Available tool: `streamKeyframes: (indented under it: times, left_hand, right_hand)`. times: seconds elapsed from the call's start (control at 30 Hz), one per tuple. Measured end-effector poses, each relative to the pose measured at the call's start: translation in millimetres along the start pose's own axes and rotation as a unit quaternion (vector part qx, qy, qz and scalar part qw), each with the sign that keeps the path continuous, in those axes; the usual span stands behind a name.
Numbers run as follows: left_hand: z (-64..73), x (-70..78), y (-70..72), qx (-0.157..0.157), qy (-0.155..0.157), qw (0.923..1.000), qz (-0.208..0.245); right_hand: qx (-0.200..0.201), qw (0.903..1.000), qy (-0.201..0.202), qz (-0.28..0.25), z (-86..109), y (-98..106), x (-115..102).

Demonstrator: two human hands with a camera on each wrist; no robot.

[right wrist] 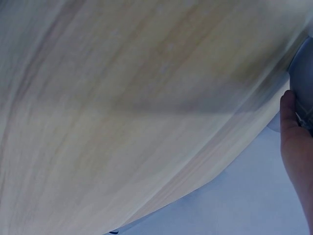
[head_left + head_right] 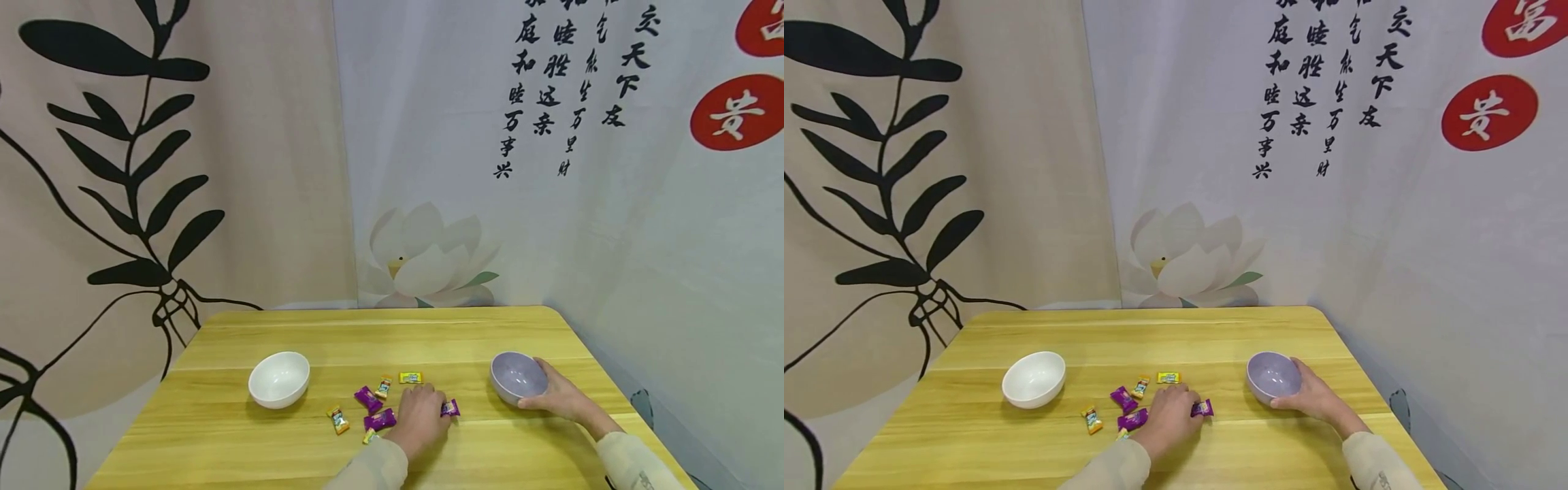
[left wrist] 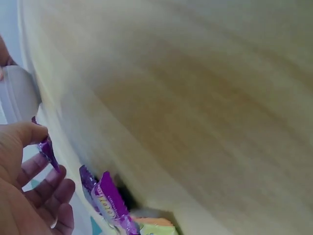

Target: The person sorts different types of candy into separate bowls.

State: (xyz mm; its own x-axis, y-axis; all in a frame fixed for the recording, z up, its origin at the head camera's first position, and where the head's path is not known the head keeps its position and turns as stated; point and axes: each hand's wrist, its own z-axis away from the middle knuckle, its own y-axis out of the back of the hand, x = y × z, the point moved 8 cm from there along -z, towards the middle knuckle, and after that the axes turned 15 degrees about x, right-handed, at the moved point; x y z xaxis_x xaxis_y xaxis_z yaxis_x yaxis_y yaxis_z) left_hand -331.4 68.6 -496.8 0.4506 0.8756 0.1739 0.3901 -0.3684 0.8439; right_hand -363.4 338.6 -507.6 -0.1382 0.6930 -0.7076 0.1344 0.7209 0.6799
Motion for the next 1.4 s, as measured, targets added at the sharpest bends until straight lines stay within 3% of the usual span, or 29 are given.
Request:
streamKeyframes:
  times: [0.37,0.6,0.9,1.07,1.4]
  left_hand:
    - [-19.8,-3.6,8.7,0.034,0.016,0.9950,0.093]
    - [-38.6,0.7,9.4,0.037,0.012,0.9949,0.093]
    - [-72.8,21.6,14.9,0.035,-0.002,0.9945,0.099]
    - [-88.5,38.8,10.3,0.031,-0.012,0.9953,0.091]
    - [-98.3,66.1,-9.2,0.004,-0.004,0.9977,0.068]
  right_hand:
    - [0.005,1.0000,-0.001,0.007,-1.8,-2,1]
    - [0.009,0.9999,0.001,0.012,-3.1,-3,0]
    - [0.011,0.9999,-0.004,0.009,-1.9,-1,2]
    - [0.013,0.9999,-0.004,0.006,-1.1,1,2]
    - [0.005,0.9999,-0.008,-0.007,-1.3,-1,3]
